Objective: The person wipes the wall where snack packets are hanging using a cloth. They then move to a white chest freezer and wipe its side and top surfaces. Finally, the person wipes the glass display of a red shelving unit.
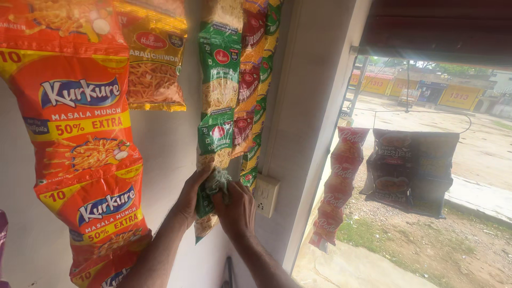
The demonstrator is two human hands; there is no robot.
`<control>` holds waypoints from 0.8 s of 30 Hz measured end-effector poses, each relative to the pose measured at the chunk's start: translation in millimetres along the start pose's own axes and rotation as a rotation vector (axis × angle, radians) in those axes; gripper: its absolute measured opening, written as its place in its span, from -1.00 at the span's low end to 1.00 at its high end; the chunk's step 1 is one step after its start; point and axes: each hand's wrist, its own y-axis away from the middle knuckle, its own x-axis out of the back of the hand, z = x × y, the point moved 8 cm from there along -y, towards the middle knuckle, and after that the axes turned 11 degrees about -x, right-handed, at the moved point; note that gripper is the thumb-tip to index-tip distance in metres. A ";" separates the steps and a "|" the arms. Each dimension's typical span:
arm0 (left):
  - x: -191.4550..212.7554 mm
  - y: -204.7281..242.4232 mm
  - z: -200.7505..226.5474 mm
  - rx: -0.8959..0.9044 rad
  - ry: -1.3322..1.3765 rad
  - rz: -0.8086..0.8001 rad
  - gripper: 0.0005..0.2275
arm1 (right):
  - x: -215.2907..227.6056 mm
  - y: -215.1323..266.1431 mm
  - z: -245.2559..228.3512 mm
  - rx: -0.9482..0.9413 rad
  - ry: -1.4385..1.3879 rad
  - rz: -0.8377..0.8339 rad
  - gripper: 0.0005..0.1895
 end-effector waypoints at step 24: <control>78.7 2.6 -31.4 -0.047 -0.361 0.402 -0.40 | -149.1 -3.3 158.5 -0.573 -0.184 -0.249 -0.52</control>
